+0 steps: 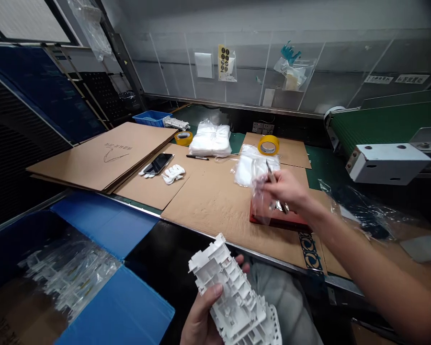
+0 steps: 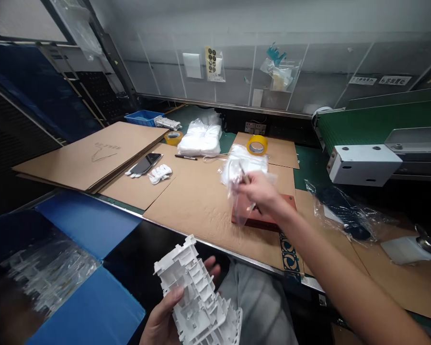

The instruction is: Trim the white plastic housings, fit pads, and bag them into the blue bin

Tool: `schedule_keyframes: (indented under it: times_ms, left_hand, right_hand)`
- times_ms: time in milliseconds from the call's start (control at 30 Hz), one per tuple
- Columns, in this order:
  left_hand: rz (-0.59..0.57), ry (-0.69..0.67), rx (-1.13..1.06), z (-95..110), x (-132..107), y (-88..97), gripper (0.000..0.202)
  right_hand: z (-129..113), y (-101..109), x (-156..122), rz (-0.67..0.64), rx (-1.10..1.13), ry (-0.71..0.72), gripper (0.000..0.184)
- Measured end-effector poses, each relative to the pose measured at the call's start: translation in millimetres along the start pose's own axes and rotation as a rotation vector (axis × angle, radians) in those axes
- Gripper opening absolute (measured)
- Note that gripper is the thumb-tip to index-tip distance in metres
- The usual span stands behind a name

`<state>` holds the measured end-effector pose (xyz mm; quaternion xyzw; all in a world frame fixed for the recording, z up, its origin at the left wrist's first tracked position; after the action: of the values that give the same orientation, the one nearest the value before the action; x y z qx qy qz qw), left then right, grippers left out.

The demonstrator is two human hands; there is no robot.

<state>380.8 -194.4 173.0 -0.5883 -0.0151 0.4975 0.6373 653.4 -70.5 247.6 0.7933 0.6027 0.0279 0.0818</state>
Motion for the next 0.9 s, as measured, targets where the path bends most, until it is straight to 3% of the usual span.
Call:
schedule_keyframes:
  times_ms: [67, 133, 267, 433, 567, 633, 767, 900]
  left_hand:
    - [-0.057, -0.043, -0.012, -4.1, -3.5, 2.2, 0.061]
    - [-0.043, -0.041, 0.020, -10.8, -6.0, 6.6, 0.069]
    - [0.077, -0.023, 0.138, -28.1, -11.1, 16.6, 0.068]
    - [0.275, 0.023, 0.167, -44.1, -16.0, 34.5, 0.044]
    - [0.302, 0.118, 0.115, -47.0, -15.9, 52.2, 0.035]
    - [0.315, 0.175, 0.092, -45.8, -15.5, 59.0, 0.032]
    - [0.279, 0.127, 0.143, -39.1, -17.1, 66.6, 0.036]
    - [0.158, 0.107, 0.245, -28.2, -24.3, 62.8, 0.040]
  right_hand:
    - [18.5, -29.6, -49.4, -0.101, 0.015, -0.063, 0.016]
    - [41.8, -53.4, -94.2, -0.182, 0.041, -0.139, 0.015]
    - [86.8, -69.4, -156.8, -0.220, 0.101, -0.292, 0.022]
    - [113.1, -45.8, -205.0, -0.114, 0.185, -0.449, 0.032]
    - [117.8, -21.9, -239.6, -0.046, 0.590, -0.638, 0.033]
    - [119.1, -9.6, -252.1, -0.015, 0.685, -0.688, 0.032]
    - [119.6, 11.3, -260.6, 0.137, 0.532, -0.621, 0.031]
    - [114.4, 12.1, -257.0, 0.316, 0.389, -0.505, 0.023]
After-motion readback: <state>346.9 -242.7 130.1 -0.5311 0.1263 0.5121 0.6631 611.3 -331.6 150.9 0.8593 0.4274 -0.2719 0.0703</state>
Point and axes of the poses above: each hand's wrist, its own x-axis towards the middle knuckle, its own y-axis out of the back of the hand, z = x × y, the point moved 1 cm from there along x, towards the middle knuckle, and after that the axes turned 3 degrees about z, right-handed, at the moved point
